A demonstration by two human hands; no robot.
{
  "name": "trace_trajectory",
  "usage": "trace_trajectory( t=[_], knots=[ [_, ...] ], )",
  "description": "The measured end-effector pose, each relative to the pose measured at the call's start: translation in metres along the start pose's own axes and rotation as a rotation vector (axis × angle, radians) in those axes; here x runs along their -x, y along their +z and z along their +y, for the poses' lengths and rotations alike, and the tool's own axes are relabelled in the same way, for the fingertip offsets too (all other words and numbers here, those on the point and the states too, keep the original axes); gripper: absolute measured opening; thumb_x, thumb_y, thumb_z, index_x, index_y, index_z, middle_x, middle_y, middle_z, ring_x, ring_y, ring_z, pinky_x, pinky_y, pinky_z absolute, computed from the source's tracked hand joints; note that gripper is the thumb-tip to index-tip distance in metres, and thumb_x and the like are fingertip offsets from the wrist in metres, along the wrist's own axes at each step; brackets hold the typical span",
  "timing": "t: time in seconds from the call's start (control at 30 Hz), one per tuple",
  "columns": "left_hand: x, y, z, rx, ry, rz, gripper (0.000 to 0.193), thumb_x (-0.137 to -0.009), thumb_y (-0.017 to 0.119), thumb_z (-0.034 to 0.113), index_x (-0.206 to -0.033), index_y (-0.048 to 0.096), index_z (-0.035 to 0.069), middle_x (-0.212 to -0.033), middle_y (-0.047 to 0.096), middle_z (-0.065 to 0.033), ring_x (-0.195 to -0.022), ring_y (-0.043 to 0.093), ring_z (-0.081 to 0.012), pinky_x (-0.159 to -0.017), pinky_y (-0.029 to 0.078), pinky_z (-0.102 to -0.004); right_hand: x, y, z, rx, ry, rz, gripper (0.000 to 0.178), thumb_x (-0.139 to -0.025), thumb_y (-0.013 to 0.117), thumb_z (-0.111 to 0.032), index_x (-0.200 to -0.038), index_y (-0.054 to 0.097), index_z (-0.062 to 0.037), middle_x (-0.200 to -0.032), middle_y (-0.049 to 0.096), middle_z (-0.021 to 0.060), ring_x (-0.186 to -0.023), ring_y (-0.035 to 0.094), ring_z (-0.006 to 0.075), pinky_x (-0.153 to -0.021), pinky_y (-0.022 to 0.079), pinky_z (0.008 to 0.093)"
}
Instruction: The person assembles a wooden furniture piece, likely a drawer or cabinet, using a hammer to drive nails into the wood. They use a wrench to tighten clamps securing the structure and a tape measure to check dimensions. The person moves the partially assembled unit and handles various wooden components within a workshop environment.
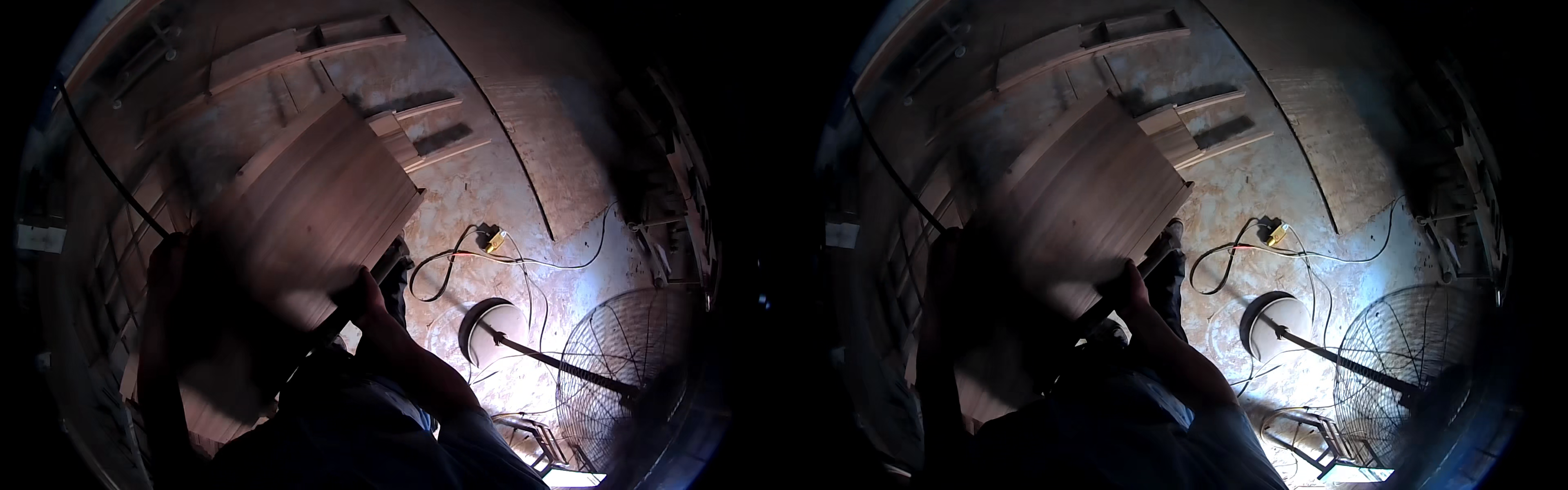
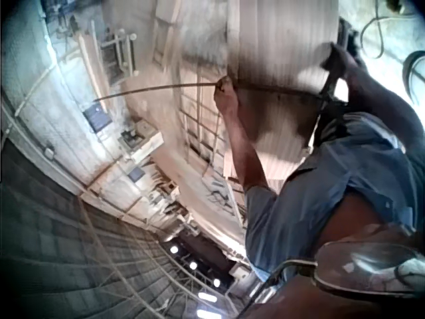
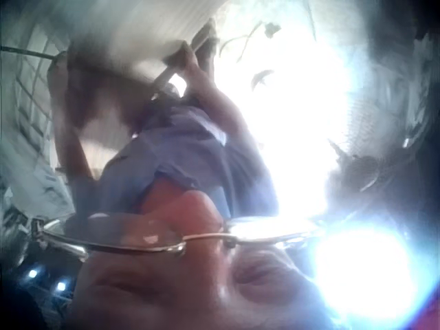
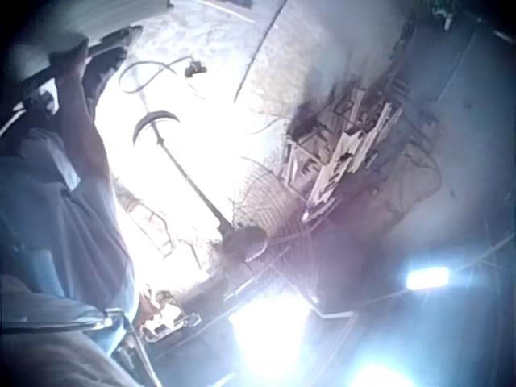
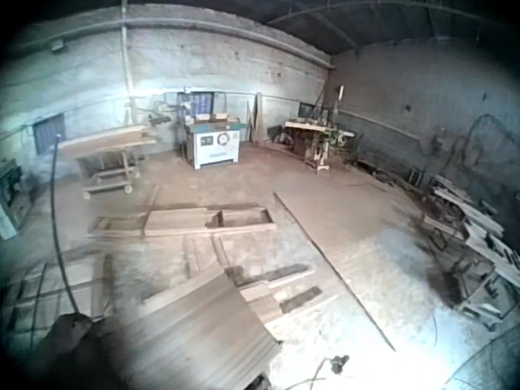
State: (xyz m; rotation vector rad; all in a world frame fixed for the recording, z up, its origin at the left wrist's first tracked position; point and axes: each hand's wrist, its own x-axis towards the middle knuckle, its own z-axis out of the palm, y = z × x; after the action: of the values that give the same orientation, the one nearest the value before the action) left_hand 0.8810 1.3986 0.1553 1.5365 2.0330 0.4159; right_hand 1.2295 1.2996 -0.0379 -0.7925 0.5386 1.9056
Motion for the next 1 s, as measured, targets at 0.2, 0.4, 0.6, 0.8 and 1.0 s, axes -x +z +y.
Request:
trace_trajectory(
  t=[0.2, 0.4, 0.6, 0.8, 1.0],
  knots=[
    [-0.172, 0.076, 0.024, -0.010, 0.062, -0.138, 0.043, -0.093, 0.048, 0.040, -0.112, 0.062, 0.005, -0.107, 0.065, -0.0160, -0.104, 0.062, -0.0262, -0.087, 0.046, -0.0351, -0.130, 0.035, -0.117, -0.100, 0.042, -0.021, 0.060, -0.099, 0.038, -0.042, -0.146, 0.025, -0.0075, -0.148, 0.029, 0.0144, -0.135, 0.029, 0.0322, -0.113, 0.023, 0.0464],
    [-0.340, 0.206, 0.052, -0.229, 0.102, -0.211, 0.041, -0.090, 0.053, 0.040, -0.114, 0.061, 0.008, -0.108, 0.065, -0.0162, -0.103, 0.062, -0.0281, -0.085, 0.048, -0.0378, -0.192, 0.044, -0.203, -0.131, -0.105, 0.168, 0.060, -0.099, 0.032, -0.043, -0.145, 0.025, -0.0062, -0.147, 0.029, 0.0155, -0.134, 0.030, 0.0361, -0.111, 0.026, 0.0518],
    [-0.439, 0.331, 0.046, 0.039, -0.014, -0.350, 0.035, -0.084, 0.056, 0.033, -0.101, 0.063, 0.004, -0.086, 0.065, -0.0138, -0.088, 0.062, -0.0264, -0.077, 0.047, -0.0398, -0.260, 0.007, -0.244, -0.071, -0.177, 0.148, 0.063, -0.094, 0.037, -0.052, -0.138, 0.038, -0.0075, -0.135, 0.043, 0.0163, -0.123, 0.043, 0.0387, -0.103, 0.035, 0.0574],
    [-0.489, 0.409, 0.030, 0.124, -0.092, -0.528, 0.033, -0.085, 0.052, 0.035, -0.084, 0.059, 0.002, -0.080, 0.062, -0.0109, -0.078, 0.059, -0.0240, -0.073, 0.043, -0.0387, -0.317, -0.040, -0.258, -0.015, -0.222, 0.285, 0.059, -0.089, 0.049, -0.052, -0.129, 0.048, -0.0083, -0.128, 0.051, 0.0159, -0.118, 0.048, 0.0373, -0.099, 0.042, 0.0543],
    [-0.533, 0.467, 0.011, 0.058, -0.127, -0.558, 0.035, -0.084, 0.054, 0.037, -0.085, 0.060, 0.003, -0.078, 0.062, -0.0112, -0.077, 0.058, -0.0228, -0.071, 0.043, -0.0392, -0.380, -0.090, -0.258, -0.063, -0.227, 0.390, 0.058, -0.088, 0.051, -0.053, -0.125, 0.052, -0.0087, -0.123, 0.055, 0.0124, -0.111, 0.054, 0.0325, -0.095, 0.046, 0.0490]
  ],
)
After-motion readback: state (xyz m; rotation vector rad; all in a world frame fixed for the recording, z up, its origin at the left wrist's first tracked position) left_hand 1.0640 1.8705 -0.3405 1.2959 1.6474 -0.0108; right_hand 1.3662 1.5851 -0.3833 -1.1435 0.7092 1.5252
